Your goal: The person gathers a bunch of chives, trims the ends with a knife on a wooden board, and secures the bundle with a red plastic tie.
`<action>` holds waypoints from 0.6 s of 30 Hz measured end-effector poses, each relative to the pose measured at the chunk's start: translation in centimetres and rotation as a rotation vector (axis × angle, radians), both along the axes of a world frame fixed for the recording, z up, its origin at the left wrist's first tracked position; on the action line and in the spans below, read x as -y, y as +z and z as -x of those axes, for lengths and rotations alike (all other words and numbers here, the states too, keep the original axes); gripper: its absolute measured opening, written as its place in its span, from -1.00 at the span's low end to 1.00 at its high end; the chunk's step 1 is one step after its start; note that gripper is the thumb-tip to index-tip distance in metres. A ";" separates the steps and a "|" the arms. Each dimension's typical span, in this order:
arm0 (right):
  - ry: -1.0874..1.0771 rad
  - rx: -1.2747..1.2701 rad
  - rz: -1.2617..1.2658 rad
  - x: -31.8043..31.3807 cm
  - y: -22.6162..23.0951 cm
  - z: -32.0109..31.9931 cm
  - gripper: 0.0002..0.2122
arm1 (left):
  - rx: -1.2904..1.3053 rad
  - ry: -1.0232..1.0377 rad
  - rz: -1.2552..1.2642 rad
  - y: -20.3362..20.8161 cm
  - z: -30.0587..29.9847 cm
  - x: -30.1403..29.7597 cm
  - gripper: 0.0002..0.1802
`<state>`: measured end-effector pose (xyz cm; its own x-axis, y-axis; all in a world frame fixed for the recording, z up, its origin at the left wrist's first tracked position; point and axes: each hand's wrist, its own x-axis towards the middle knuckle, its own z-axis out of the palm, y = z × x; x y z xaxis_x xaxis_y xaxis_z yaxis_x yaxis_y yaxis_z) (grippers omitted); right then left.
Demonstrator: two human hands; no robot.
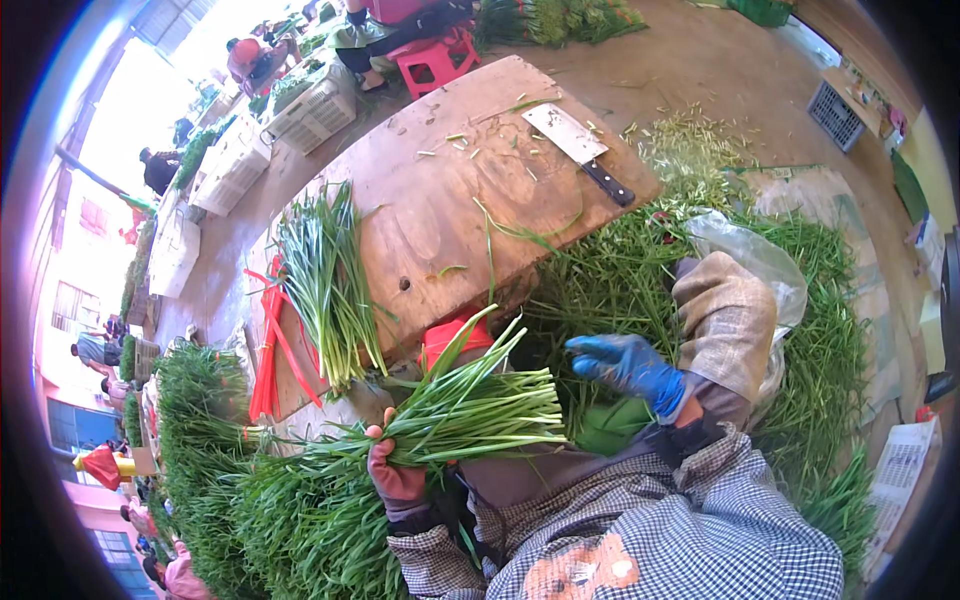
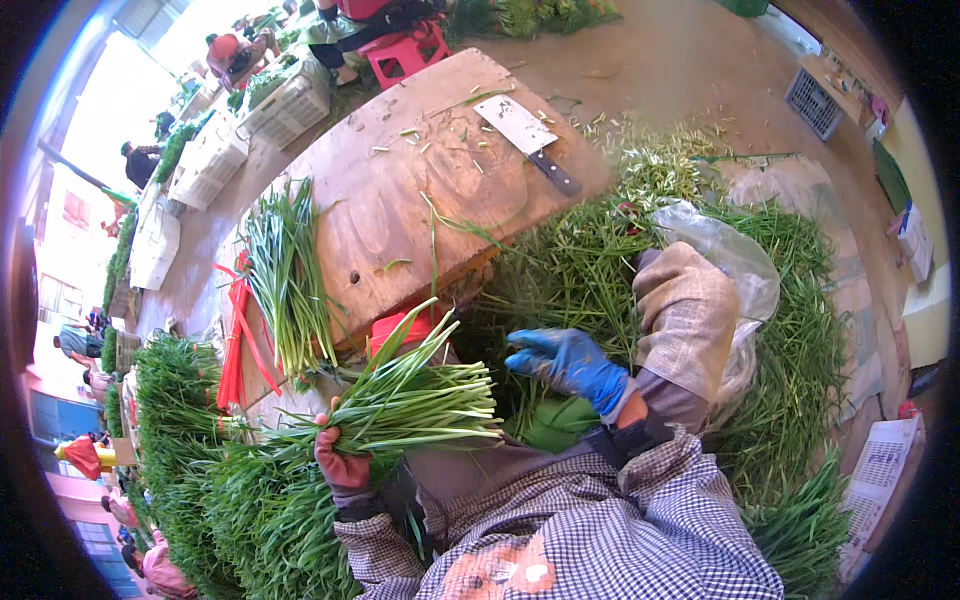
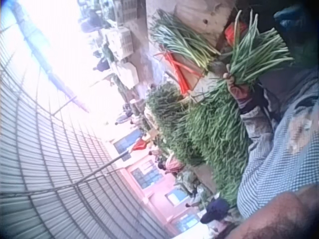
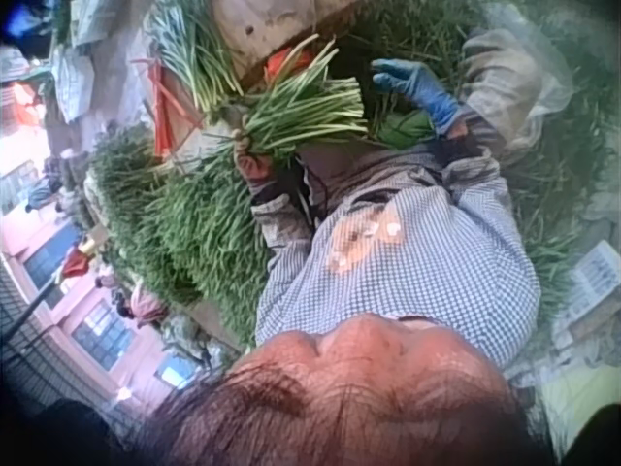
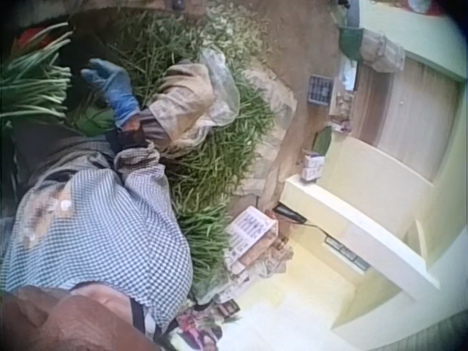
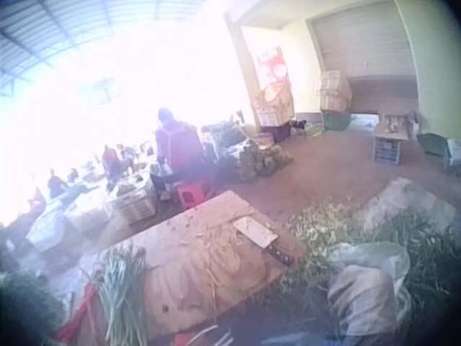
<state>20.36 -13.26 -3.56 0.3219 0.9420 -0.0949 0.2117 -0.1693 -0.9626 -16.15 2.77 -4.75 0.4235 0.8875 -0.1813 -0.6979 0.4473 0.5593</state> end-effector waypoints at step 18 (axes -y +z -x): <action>-0.308 0.059 -0.266 -0.3 -0.7 -5.0 -0.87 | -0.251 -0.151 0.009 1.2 0.3 4.0 -0.59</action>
<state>25.39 -13.00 -4.30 0.5901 0.7901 0.1662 0.2462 0.0200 -0.9690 -16.46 -1.19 -3.51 0.4913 0.8158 -0.3050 -0.4638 0.5414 0.7012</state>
